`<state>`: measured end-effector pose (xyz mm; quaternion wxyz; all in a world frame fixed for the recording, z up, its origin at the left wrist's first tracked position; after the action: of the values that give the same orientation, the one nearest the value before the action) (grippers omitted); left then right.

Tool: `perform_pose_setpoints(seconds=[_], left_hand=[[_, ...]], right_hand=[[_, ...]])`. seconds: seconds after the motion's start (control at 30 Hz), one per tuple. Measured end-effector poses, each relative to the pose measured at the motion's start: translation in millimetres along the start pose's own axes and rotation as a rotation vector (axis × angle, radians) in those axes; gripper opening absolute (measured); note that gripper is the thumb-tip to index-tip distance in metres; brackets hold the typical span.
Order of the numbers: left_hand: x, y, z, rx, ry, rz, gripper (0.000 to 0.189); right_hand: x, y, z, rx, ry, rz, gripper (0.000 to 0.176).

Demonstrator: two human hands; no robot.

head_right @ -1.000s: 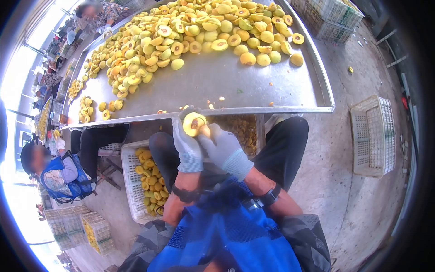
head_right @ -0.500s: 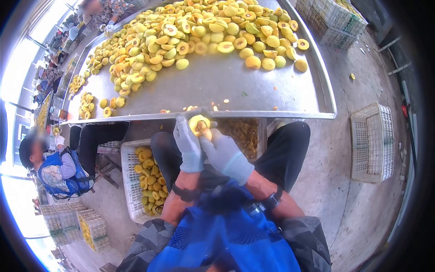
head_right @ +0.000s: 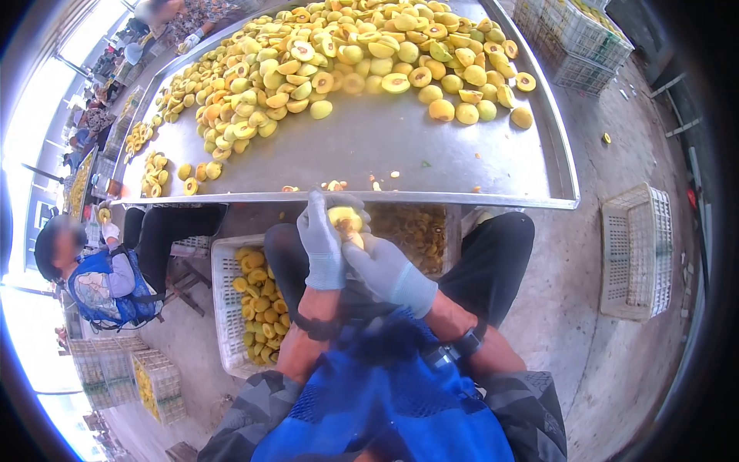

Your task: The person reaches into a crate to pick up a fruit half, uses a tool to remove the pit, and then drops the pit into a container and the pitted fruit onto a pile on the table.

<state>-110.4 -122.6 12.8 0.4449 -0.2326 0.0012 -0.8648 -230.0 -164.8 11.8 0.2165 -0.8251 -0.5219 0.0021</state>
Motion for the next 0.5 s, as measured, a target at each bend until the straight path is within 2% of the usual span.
perform_pose_setpoints(seconds=[0.07, 0.17, 0.23, 0.33, 0.43, 0.5], left_hand=[[-1, 0, 0, 0.025, 0.037, -0.014, 0.048], [-3, -1, 1, 0.098, 0.168, -0.022, 0.052], [-4, -2, 0, 0.197, 0.308, -0.027, 0.059], [-3, -8, 9, 0.266, 0.279, -0.155, 0.042], [-12, 3, 13, 0.398, 0.316, -0.415, 0.04], [-13, 7, 13, 0.377, 0.287, -0.538, 0.041]], right_hand=[[-2, -3, -2, 0.135, 0.07, -0.059, 0.034], [3, 3, 7, -0.103, -0.184, 0.063, 0.031], [4, -2, 0, -0.048, -0.003, -0.033, 0.03], [4, -9, -10, 0.041, 0.149, -0.139, 0.029], [0, -7, 2, 0.074, 0.227, -0.248, 0.029], [-6, -4, 6, 0.089, 0.301, -0.355, 0.03]])
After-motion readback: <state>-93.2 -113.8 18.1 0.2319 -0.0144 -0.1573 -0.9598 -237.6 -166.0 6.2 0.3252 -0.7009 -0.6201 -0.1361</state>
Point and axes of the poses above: each hand's wrist, its own y-axis towards the middle knuckle, its own x-axis out of the palm, z = x × y, the point moved 2 cm from there along y, towards the middle knuckle, and after that the axes turned 1 degree about -x, right-handed, at the moved point
